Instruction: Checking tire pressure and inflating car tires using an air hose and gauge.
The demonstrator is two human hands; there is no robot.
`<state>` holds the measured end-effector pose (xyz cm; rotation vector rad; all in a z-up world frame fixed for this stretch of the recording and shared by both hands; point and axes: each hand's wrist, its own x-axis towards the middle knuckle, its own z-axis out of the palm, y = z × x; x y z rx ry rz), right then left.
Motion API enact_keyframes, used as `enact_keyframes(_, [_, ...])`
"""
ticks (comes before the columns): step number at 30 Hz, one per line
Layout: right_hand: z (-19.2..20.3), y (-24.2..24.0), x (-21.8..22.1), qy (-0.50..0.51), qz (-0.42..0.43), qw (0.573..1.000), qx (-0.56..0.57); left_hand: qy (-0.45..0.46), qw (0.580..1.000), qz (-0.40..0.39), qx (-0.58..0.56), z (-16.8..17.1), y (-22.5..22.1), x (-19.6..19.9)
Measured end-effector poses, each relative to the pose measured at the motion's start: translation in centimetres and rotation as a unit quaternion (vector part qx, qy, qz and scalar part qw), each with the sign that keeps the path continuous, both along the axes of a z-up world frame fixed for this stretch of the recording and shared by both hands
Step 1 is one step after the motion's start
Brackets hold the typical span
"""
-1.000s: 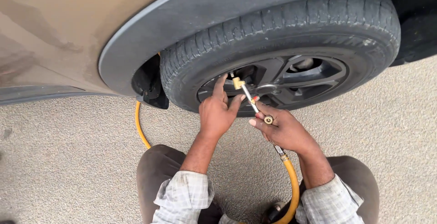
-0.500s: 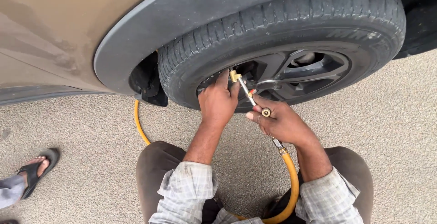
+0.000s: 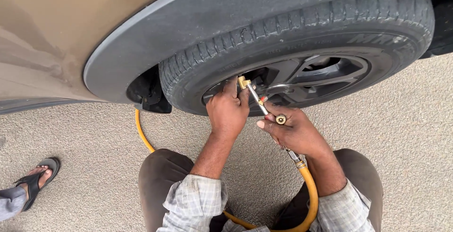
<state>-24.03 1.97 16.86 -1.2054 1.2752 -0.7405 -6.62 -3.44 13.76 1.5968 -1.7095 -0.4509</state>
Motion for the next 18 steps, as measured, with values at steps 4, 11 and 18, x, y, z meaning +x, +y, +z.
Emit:
enact_keyframes(4, [-0.1, -0.1, 0.2, -0.002, -0.02, 0.999, 0.026, -0.004, 1.0, 0.004, -0.01, 0.2, 0.0, -0.1])
enact_keyframes(11, [-0.1, -0.4, 0.3, -0.007, -0.024, 0.999, 0.031, 0.013, 1.0, 0.005, -0.013, -0.3, 0.1, -0.4])
enact_keyframes(18, [0.3, -0.9, 0.4, -0.061, -0.034, 0.996, 0.049, 0.009, 1.0, 0.025, 0.007, 0.7, 0.2, -0.4])
